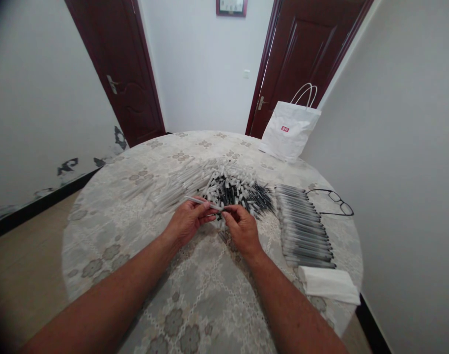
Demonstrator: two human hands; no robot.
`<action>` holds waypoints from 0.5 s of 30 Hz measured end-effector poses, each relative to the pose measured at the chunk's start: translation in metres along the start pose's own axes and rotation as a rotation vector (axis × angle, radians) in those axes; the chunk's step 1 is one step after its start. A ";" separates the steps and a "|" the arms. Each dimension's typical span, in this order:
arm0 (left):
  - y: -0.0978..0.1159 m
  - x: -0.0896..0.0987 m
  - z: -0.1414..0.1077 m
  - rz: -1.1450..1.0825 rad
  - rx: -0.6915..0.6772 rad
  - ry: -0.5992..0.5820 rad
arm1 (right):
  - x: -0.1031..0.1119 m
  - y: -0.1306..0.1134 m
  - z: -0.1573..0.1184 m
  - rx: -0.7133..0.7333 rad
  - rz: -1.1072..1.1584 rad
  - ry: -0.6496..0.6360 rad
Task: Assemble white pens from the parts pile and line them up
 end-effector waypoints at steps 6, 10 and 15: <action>0.001 -0.004 -0.002 0.007 0.013 -0.002 | -0.001 -0.010 -0.002 0.038 -0.178 -0.061; 0.000 -0.006 -0.004 -0.001 0.026 0.000 | -0.004 -0.004 -0.003 0.018 -0.161 -0.092; 0.001 -0.004 -0.003 -0.014 0.004 0.013 | -0.004 -0.008 -0.005 0.094 -0.142 -0.056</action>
Point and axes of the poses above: each hand's wrist, its own z-axis towards the middle knuckle, its own x-axis out of the back of the hand, y = z × x, the point moved 9 cm from there along z, towards the middle knuckle, and after that the axes turned 7 degrees about -y, right-handed, at the moved point
